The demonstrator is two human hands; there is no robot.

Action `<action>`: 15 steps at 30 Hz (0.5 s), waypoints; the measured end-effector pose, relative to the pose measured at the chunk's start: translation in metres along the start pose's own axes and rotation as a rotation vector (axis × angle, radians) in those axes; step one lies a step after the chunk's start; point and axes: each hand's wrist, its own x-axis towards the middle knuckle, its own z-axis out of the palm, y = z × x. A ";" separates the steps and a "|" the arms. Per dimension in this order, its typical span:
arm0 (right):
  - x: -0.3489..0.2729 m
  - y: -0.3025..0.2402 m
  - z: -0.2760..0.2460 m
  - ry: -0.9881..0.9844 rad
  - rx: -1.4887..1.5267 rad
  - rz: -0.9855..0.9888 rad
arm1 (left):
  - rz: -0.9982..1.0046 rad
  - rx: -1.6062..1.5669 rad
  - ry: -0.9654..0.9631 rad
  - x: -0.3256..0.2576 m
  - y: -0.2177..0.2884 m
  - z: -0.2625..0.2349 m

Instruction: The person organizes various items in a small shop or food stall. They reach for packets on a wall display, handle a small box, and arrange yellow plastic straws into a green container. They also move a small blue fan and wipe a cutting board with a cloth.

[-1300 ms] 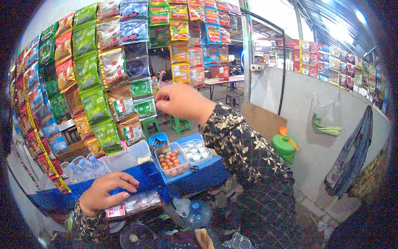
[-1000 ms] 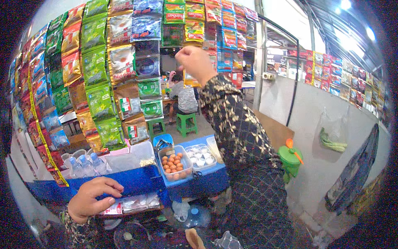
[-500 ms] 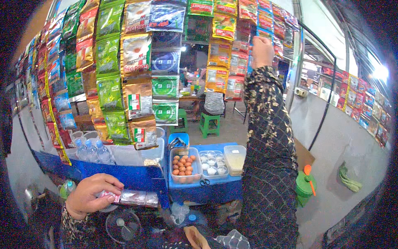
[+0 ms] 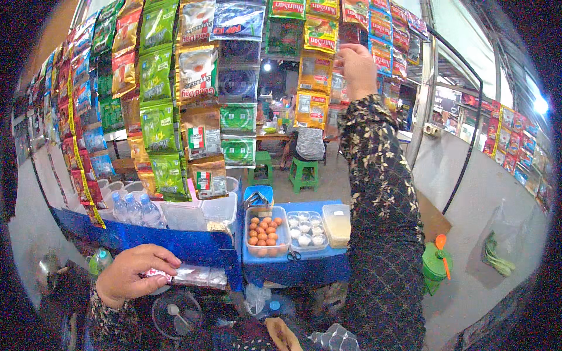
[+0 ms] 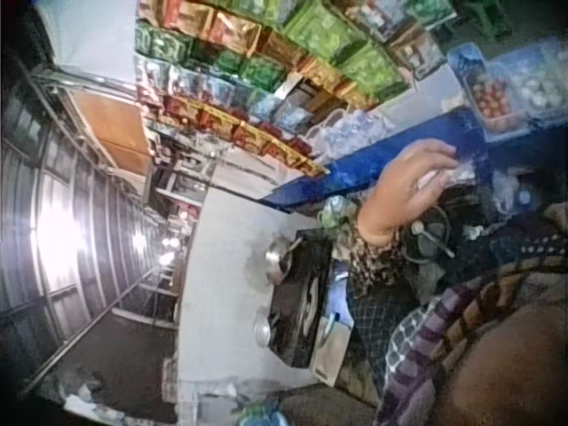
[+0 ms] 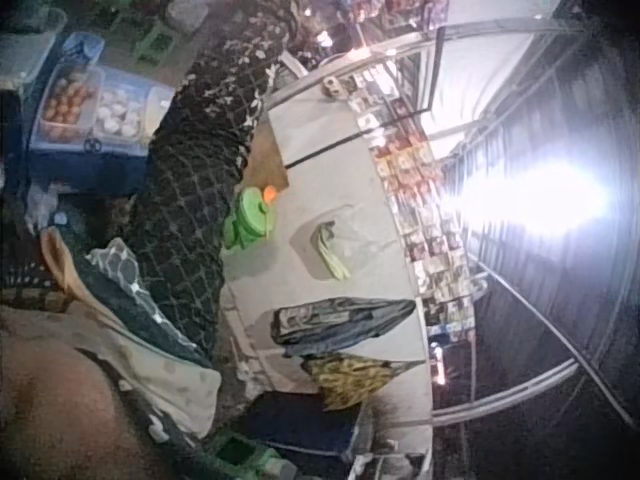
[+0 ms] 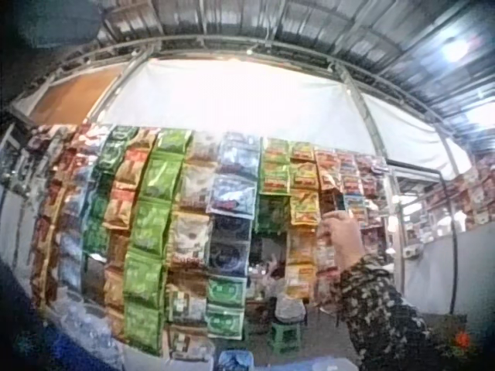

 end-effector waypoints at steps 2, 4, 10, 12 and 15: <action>-0.001 -0.005 0.020 -0.036 -0.022 -0.067 | -0.027 -0.004 0.019 -0.007 0.002 -0.001; 0.007 -0.007 0.036 -0.030 -0.184 -0.230 | -0.048 -0.011 0.028 -0.011 0.001 -0.002; 0.047 -0.004 0.080 0.120 -0.459 -0.497 | -0.088 0.053 0.083 -0.026 -0.004 -0.003; 0.061 0.001 0.092 0.137 -0.450 -0.361 | -0.108 0.057 0.106 -0.031 -0.005 -0.003; 0.085 0.011 0.099 -0.009 -0.388 -0.087 | -0.138 0.050 0.137 -0.037 -0.006 -0.003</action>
